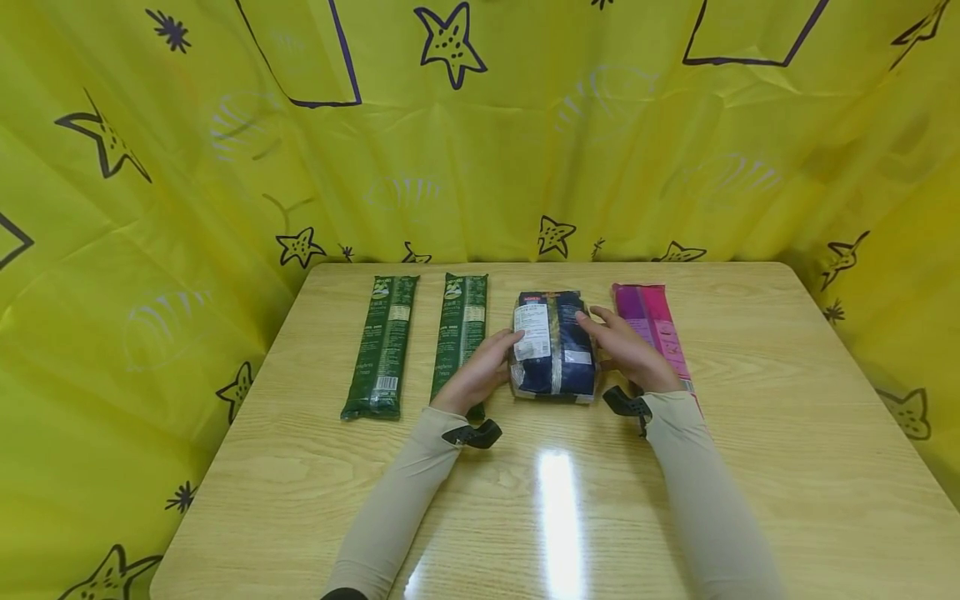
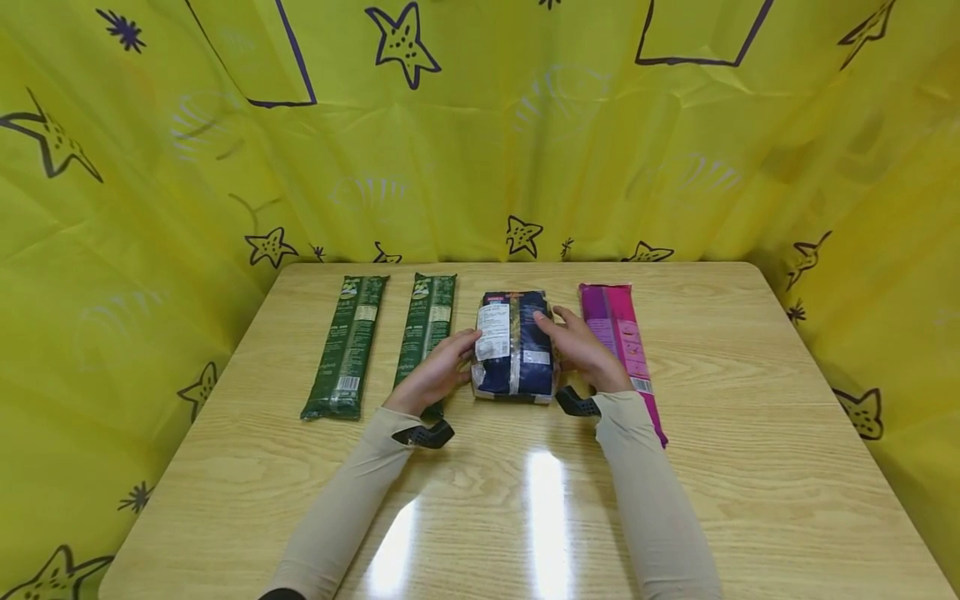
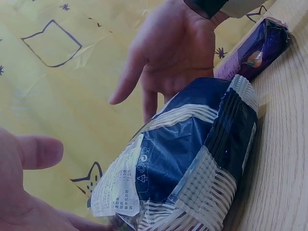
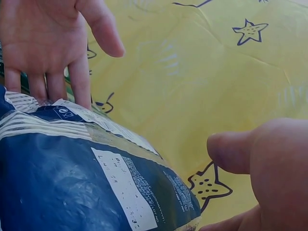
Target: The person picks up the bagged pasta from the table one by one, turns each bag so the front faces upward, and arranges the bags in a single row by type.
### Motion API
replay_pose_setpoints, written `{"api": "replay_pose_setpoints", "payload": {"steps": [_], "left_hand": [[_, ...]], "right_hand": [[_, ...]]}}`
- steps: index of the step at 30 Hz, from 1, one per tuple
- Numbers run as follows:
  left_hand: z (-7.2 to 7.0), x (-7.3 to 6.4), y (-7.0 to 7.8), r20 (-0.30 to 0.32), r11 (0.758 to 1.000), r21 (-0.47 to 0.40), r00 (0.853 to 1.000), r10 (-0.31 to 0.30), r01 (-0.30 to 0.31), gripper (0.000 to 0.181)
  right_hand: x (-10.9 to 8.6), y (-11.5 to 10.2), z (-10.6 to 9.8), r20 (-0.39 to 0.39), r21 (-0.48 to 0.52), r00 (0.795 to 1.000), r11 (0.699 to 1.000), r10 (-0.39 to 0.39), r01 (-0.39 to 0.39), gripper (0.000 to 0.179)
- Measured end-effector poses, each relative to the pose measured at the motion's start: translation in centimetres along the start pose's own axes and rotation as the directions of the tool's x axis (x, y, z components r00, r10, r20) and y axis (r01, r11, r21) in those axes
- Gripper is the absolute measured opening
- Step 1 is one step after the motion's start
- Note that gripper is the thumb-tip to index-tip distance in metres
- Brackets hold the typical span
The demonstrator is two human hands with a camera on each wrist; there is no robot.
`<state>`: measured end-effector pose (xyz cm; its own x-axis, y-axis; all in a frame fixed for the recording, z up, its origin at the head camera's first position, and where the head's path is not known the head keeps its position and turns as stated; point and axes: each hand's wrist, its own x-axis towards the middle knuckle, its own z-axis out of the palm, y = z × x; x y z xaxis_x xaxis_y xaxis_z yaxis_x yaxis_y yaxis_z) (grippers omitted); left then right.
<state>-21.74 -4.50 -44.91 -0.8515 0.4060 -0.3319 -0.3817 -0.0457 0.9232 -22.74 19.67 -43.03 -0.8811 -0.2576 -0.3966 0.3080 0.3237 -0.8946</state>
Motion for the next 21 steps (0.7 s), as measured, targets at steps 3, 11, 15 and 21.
{"api": "replay_pose_setpoints", "payload": {"steps": [3, 11, 15, 21], "left_hand": [[-0.10, 0.02, -0.08, 0.014, 1.000, -0.003, 1.000, 0.014, -0.014, 0.074], [-0.33, -0.01, -0.22, 0.015, 1.000, -0.009, 1.000, 0.028, -0.027, 0.059], [-0.32, -0.03, -0.21, 0.005, 0.999, -0.028, 1.000, 0.027, -0.027, 0.056], [-0.32, -0.04, -0.19, -0.006, 0.998, -0.054, 1.000, 0.023, -0.024, 0.058]], "right_hand": [[-0.03, -0.04, -0.03, 0.001, 0.006, 1.000, 1.000, 0.004, -0.004, 0.087], [-0.05, -0.01, -0.04, -0.011, 0.014, 1.000, 1.000, -0.003, 0.004, 0.087], [0.02, 0.03, 0.00, -0.016, 0.024, 1.000, 1.000, -0.007, 0.007, 0.086], [0.06, 0.00, -0.03, -0.013, 0.042, 1.000, 0.999, -0.002, 0.002, 0.086]]}}
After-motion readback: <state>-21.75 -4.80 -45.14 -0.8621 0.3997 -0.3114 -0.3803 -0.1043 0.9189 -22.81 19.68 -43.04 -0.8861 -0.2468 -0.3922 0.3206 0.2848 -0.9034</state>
